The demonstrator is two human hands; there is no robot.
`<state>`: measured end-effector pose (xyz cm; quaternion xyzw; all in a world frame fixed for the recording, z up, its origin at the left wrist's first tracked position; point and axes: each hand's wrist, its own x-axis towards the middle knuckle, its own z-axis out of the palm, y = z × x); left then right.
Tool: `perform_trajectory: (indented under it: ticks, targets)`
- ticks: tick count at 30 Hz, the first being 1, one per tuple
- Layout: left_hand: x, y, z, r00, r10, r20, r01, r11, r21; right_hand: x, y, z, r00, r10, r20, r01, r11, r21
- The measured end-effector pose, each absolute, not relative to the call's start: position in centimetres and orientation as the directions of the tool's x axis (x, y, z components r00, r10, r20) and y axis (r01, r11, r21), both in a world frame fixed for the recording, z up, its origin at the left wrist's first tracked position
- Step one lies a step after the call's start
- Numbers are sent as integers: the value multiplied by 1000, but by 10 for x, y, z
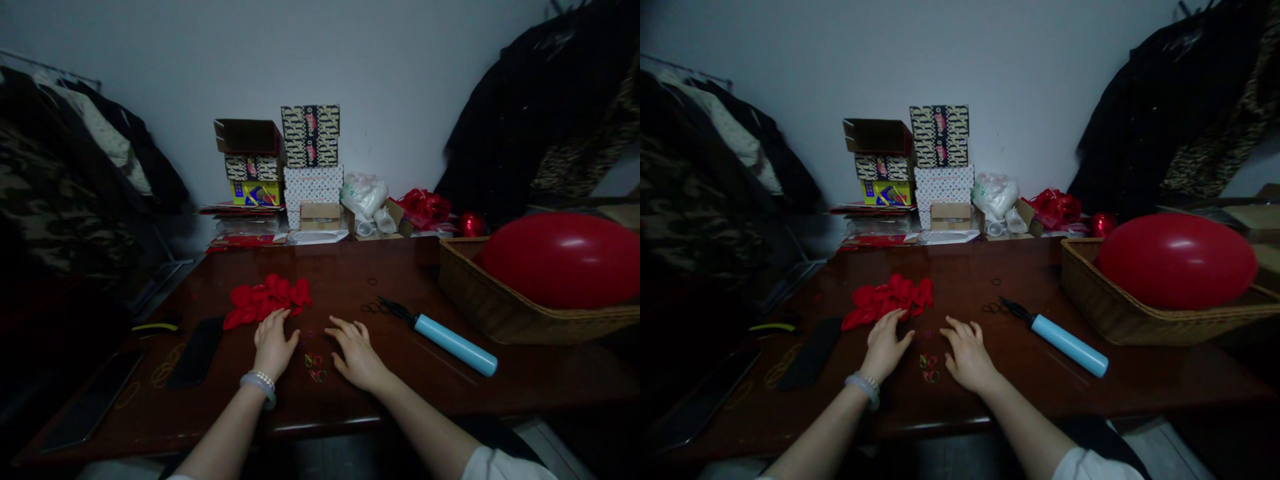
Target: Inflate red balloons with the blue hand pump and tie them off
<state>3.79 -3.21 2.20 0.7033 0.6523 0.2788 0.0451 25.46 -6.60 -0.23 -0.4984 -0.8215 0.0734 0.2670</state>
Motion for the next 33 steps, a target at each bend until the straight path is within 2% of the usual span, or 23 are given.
perform_trajectory:
  ticks: [7,10,19,23,33]
  targets:
    - [39,-16,3,-56,961,272,902,-68,426,253,-67,-12,-404,870,284,764,491,-418]
    - [44,-7,2,-43,962,268,919,-67,388,254,-64,-11,-407,873,269,770,486,-413]
    - [65,34,4,-29,962,271,999,18,42,259,-58,-10,-400,879,258,770,475,-426]
    - [64,45,0,17,963,267,998,-2,-56,261,-56,-7,-398,880,260,770,475,-426]
    - [61,55,14,171,974,146,985,-165,-54,264,-56,-7,-401,882,248,777,471,-418]
